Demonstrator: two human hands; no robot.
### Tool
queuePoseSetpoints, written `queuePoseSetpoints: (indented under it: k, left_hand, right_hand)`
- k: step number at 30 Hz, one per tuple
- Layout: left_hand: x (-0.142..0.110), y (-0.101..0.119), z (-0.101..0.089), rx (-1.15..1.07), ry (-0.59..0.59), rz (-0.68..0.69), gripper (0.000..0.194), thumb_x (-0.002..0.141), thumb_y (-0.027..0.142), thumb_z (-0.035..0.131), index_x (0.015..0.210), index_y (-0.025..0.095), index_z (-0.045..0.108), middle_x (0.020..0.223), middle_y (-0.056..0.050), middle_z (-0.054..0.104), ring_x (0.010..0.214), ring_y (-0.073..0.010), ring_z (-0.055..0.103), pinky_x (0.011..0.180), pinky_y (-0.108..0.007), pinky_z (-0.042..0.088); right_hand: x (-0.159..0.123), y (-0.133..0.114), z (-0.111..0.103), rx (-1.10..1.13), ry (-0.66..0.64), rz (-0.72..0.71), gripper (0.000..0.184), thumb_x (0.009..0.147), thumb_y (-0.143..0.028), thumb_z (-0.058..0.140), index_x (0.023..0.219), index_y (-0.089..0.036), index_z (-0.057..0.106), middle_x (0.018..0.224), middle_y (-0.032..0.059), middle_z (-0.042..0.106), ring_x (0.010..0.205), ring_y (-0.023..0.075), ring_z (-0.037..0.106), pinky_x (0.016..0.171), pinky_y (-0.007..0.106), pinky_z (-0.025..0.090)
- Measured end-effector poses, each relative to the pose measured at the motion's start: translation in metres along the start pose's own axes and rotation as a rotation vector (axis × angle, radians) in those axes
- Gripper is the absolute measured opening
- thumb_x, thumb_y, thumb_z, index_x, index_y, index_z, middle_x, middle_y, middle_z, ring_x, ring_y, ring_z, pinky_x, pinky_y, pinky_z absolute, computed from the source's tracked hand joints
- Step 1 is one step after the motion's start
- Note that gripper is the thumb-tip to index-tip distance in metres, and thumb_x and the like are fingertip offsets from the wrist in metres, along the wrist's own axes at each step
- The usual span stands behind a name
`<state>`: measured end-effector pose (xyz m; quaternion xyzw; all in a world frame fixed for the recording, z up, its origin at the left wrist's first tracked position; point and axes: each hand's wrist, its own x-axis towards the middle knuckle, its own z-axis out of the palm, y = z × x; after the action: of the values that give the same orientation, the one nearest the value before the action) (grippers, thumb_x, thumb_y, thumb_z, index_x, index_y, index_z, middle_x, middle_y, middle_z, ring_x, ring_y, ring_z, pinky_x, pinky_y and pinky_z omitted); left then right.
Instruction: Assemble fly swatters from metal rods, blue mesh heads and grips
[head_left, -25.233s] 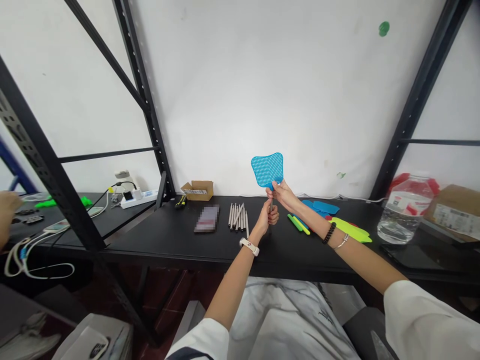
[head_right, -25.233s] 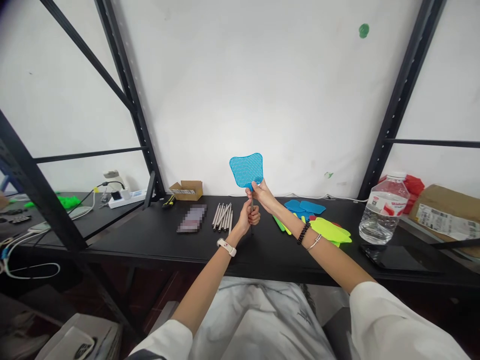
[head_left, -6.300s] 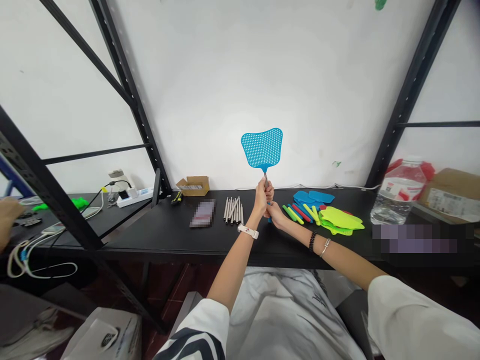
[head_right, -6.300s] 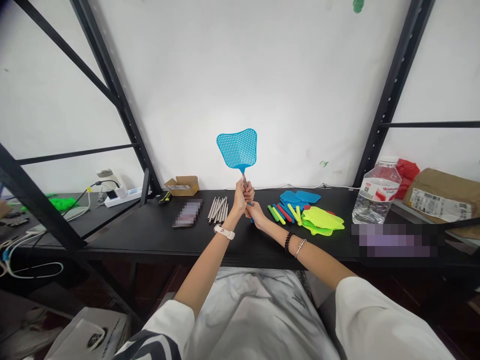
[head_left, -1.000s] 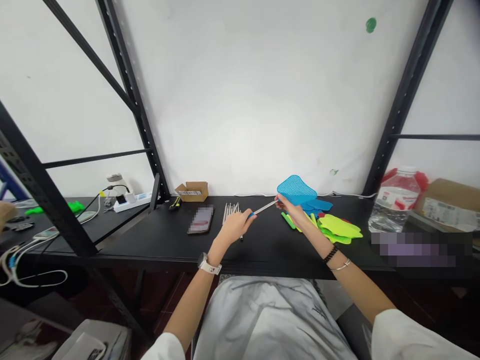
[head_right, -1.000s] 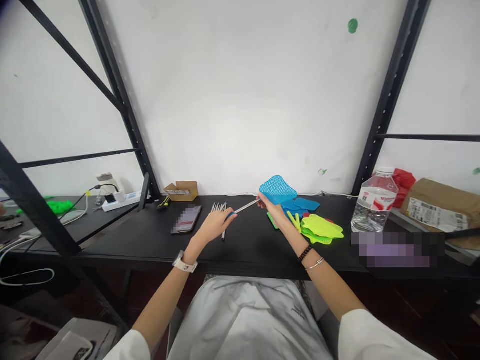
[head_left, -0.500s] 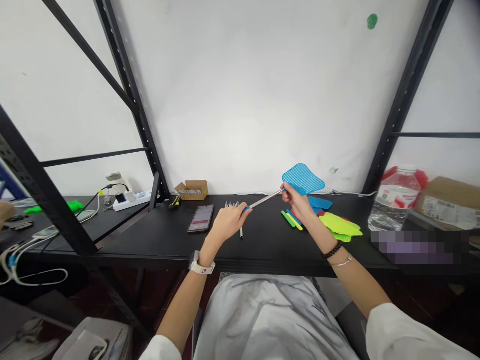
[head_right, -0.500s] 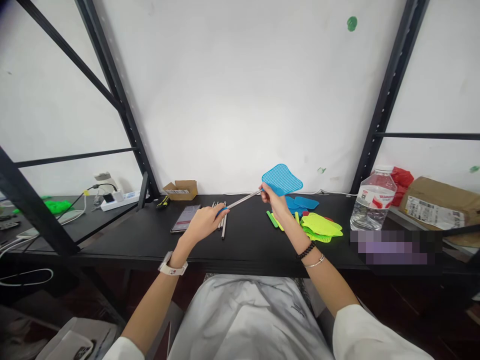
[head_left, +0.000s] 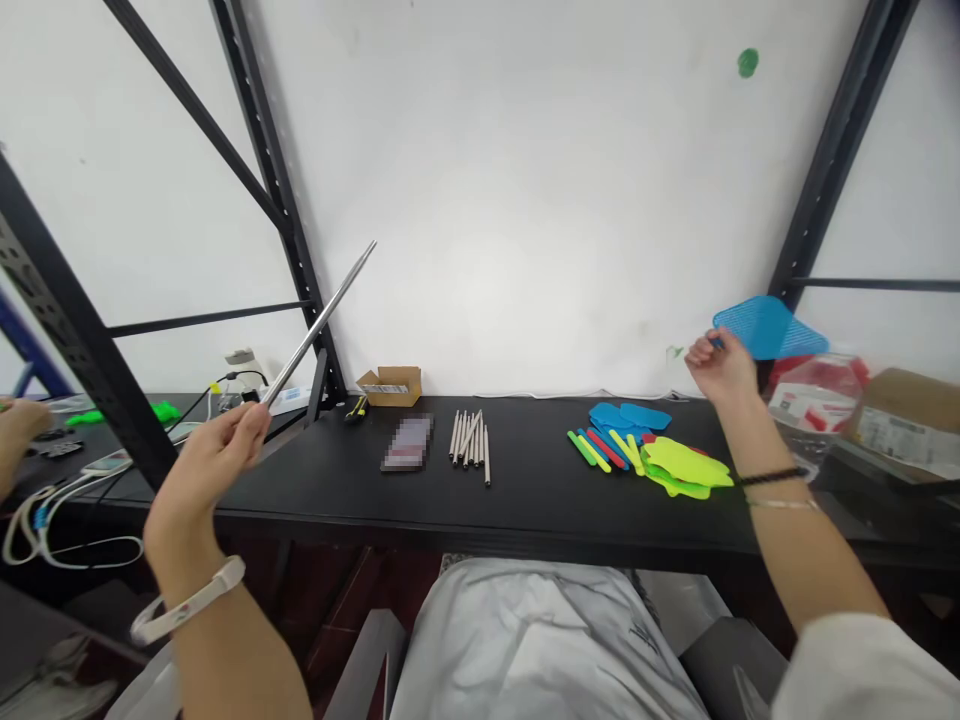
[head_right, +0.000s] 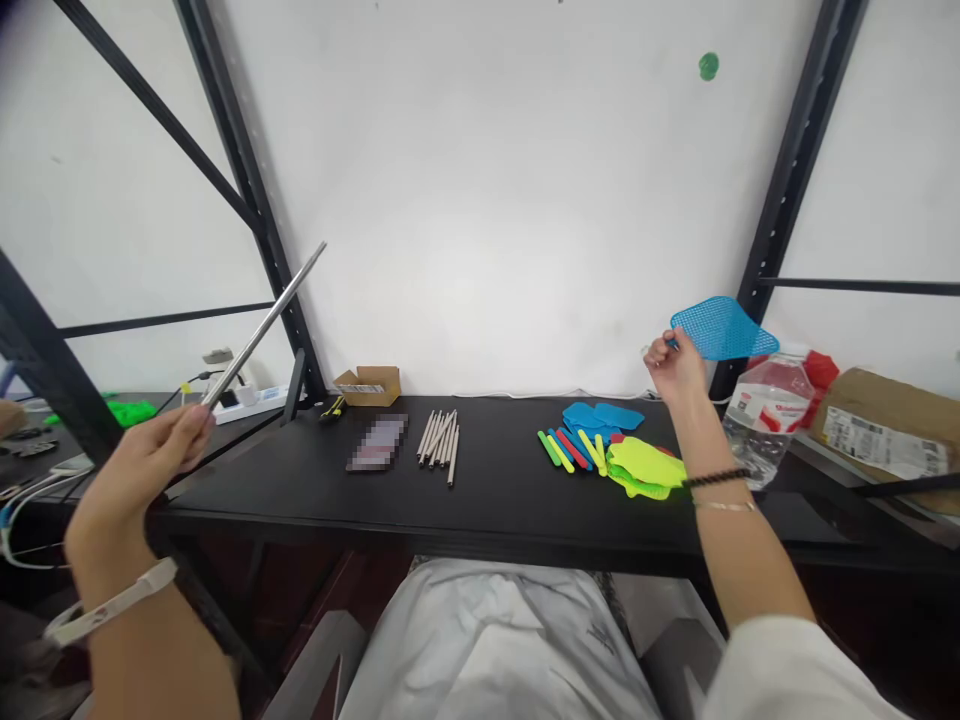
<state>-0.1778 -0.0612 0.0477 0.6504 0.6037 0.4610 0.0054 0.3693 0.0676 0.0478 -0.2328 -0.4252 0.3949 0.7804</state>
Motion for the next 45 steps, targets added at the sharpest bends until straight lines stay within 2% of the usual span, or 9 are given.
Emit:
queuePoseSetpoints:
  k: [1, 3, 7, 9, 13, 19, 41, 43, 45]
  left_hand:
    - [-0.001, -0.005, -0.006, 0.056, -0.004, 0.0, 0.036, 0.082, 0.047, 0.036, 0.059, 0.02, 0.037, 0.046, 0.003, 0.031, 0.045, -0.0098, 0.029, 0.045, -0.022, 0.023]
    - [0.0, -0.003, -0.002, 0.132, -0.061, 0.042, 0.035, 0.081, 0.047, 0.036, 0.061, 0.019, 0.041, 0.048, 0.003, 0.034, 0.048, -0.0093, 0.033, 0.046, -0.02, 0.025]
    - [0.011, 0.022, 0.035, 0.055, -0.255, 0.128, 0.035, 0.082, 0.048, 0.034, 0.064, 0.018, 0.04, 0.051, 0.003, 0.036, 0.049, -0.0095, 0.034, 0.046, -0.02, 0.028]
    - [0.015, 0.03, 0.05, 0.037, -0.314, 0.127, 0.035, 0.081, 0.048, 0.036, 0.064, 0.018, 0.041, 0.051, 0.003, 0.035, 0.049, -0.0099, 0.034, 0.046, -0.02, 0.029]
    - [0.016, 0.032, 0.06, 0.056, -0.401, 0.122, 0.036, 0.079, 0.049, 0.038, 0.063, 0.017, 0.044, 0.052, 0.003, 0.038, 0.049, -0.0102, 0.035, 0.046, -0.02, 0.03]
    - [0.018, 0.028, 0.061, 0.065, -0.419, 0.106, 0.038, 0.078, 0.051, 0.038, 0.063, 0.017, 0.049, 0.05, 0.002, 0.04, 0.047, -0.0104, 0.034, 0.045, -0.02, 0.029]
    - [0.018, 0.035, 0.064, 0.016, -0.474, 0.113, 0.038, 0.079, 0.049, 0.04, 0.064, 0.016, 0.049, 0.05, 0.004, 0.036, 0.046, -0.0085, 0.032, 0.043, -0.019, 0.027]
    - [0.021, 0.037, 0.072, -0.008, -0.489, 0.141, 0.038, 0.079, 0.049, 0.04, 0.064, 0.015, 0.048, 0.051, 0.003, 0.037, 0.047, -0.0082, 0.033, 0.043, -0.019, 0.027]
    - [0.024, 0.04, 0.091, -0.059, -0.501, 0.183, 0.037, 0.079, 0.048, 0.041, 0.064, 0.015, 0.049, 0.052, 0.003, 0.039, 0.048, -0.0081, 0.035, 0.044, -0.019, 0.028]
  right_hand:
    - [-0.005, 0.003, 0.002, 0.001, -0.043, 0.023, 0.028, 0.071, -0.034, 0.063, 0.058, -0.021, 0.043, 0.046, -0.0051, 0.031, 0.041, 0.0062, 0.028, 0.04, 0.025, 0.022]
    - [-0.018, 0.02, 0.019, -0.047, -0.176, 0.161, 0.025, 0.068, -0.035, 0.067, 0.061, -0.02, 0.048, 0.047, -0.0045, 0.035, 0.043, 0.0065, 0.031, 0.042, 0.024, 0.023]
    - [-0.045, 0.066, 0.067, -0.06, -0.331, 0.277, 0.03, 0.065, -0.043, 0.069, 0.066, -0.018, 0.051, 0.05, -0.0039, 0.039, 0.046, 0.0071, 0.032, 0.044, 0.022, 0.027]
    - [-0.053, 0.081, 0.076, -0.065, -0.399, 0.332, 0.032, 0.066, -0.046, 0.067, 0.067, -0.018, 0.051, 0.049, -0.0045, 0.038, 0.045, 0.0074, 0.031, 0.044, 0.022, 0.028]
    - [-0.062, 0.091, 0.063, -0.075, -0.427, 0.413, 0.032, 0.068, -0.047, 0.065, 0.067, -0.018, 0.052, 0.048, -0.0052, 0.035, 0.044, 0.0074, 0.029, 0.044, 0.022, 0.027]
    - [-0.066, 0.092, 0.041, -0.07, -0.42, 0.459, 0.031, 0.069, -0.046, 0.065, 0.068, -0.018, 0.053, 0.05, -0.0055, 0.033, 0.044, 0.0071, 0.03, 0.044, 0.022, 0.028]
    - [-0.073, 0.097, 0.033, -0.045, -0.435, 0.493, 0.029, 0.073, -0.044, 0.063, 0.07, -0.015, 0.056, 0.051, -0.0056, 0.032, 0.045, 0.0053, 0.028, 0.043, 0.017, 0.028]
    - [-0.074, 0.096, 0.034, -0.072, -0.422, 0.474, 0.029, 0.073, -0.044, 0.062, 0.071, -0.015, 0.058, 0.052, -0.0053, 0.033, 0.046, 0.0053, 0.03, 0.043, 0.018, 0.029]
    - [-0.074, 0.095, 0.036, -0.11, -0.389, 0.429, 0.029, 0.073, -0.044, 0.061, 0.076, -0.015, 0.061, 0.057, -0.0038, 0.039, 0.048, 0.0053, 0.033, 0.044, 0.018, 0.032]
